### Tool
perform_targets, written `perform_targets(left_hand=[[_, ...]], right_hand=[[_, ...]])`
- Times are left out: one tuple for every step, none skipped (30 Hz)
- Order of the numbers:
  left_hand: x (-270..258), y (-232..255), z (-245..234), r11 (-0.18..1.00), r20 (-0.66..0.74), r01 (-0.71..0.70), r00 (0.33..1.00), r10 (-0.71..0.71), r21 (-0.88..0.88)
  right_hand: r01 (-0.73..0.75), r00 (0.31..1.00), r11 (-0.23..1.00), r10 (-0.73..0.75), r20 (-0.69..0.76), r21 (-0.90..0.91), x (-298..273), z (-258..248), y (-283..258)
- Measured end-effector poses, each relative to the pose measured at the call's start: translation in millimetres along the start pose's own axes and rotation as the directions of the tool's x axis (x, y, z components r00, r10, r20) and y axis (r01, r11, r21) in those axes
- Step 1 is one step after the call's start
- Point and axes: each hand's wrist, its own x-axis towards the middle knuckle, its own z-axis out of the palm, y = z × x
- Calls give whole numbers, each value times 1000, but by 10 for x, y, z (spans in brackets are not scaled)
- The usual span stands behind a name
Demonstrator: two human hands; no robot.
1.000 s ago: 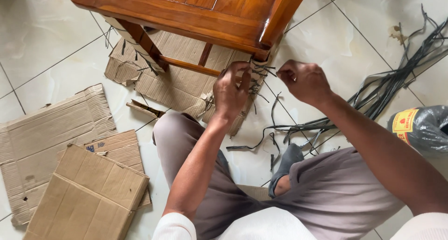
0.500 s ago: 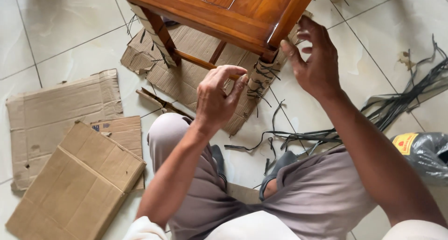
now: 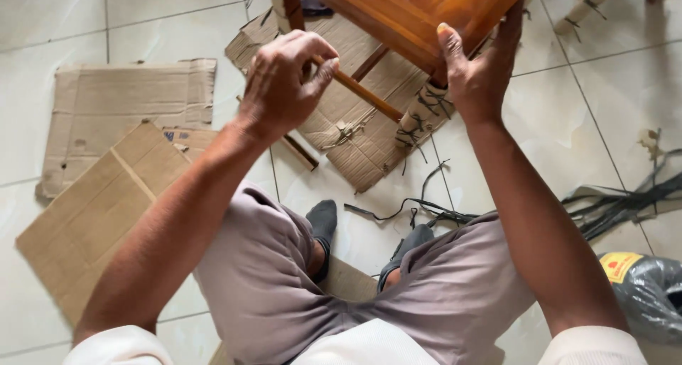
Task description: Wrap the legs of a wooden chair with protective strips for storage or transport.
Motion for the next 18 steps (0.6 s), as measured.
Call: perform_targets(left_hand=[[-24, -18, -80, 1000, -6, 14, 1000, -14, 10], [-41, -39, -164, 1000, 5, 15, 1000, -15, 20], [-52, -61, -249, 999, 16, 15, 1000, -15, 30], [-53, -68, -323, 999, 14, 23, 1000, -23, 40], [-49, -80, -397, 998, -14, -20, 1000, 21, 64], [-30, -98, -458, 994, -37, -67, 997, 70, 84], [-2, -139, -479, 994, -38, -64, 997, 67, 89], [15, -180, -474, 997, -28, 14, 1000, -12, 71], [37, -230, -467, 994, -17, 91, 996, -91, 53], [73, -379, -378, 994, -14, 92, 996, -92, 51], [114, -534, -289, 996, -39, 65, 997, -63, 67], [165, -689, -190, 996, -61, 35, 998, -30, 80], [230, -822, -70, 997, -56, 33, 998, -29, 74], [308, -959, 64, 997, -62, 27, 998, -22, 79], [388, -1095, 201, 996, -68, 21, 998, -15, 84], [453, -1231, 333, 997, -65, 15, 998, -10, 73], [520, -1365, 465, 987, -59, 156, 986, -157, -23], [604, -1506, 584, 949, -43, 294, 953, -300, -117]], right_hand=[[6, 1000, 1000, -6, 12, 13, 28, 33, 29], [-23, 1000, 991, 24, -11, 130, 55, 72, 57], [-49, 998, 968, 58, -30, 247, 88, 115, 86], [-48, 998, 965, 56, -24, 258, 87, 128, 121], [-56, 997, 958, 68, -33, 281, 92, 148, 159], [-65, 996, 952, 83, -46, 299, 96, 148, 204], [-64, 996, 951, 82, -44, 304, 111, 180, 220], [-64, 995, 967, 82, -63, 248, 94, 191, 249], [-63, 993, 979, 80, -81, 192, 81, 210, 282], [-67, 993, 979, 83, -80, 190, 84, 219, 256], [-61, 992, 976, 83, -98, 210, 95, 235, 232], [-56, 989, 972, 85, -118, 226, 99, 237, 212], [-62, 989, 973, 90, -120, 221, 65, 251, 271], [-59, 989, 977, 86, -124, 205, 37, 257, 336], [-56, 989, 980, 81, -127, 190, 11, 264, 403], [-60, 988, 982, 84, -131, 179, 54, 231, 203], [-166, 970, 954, 204, -130, 251, 100, 204, 0], [-262, 942, 909, 314, -118, 324, 182, 194, -205]])
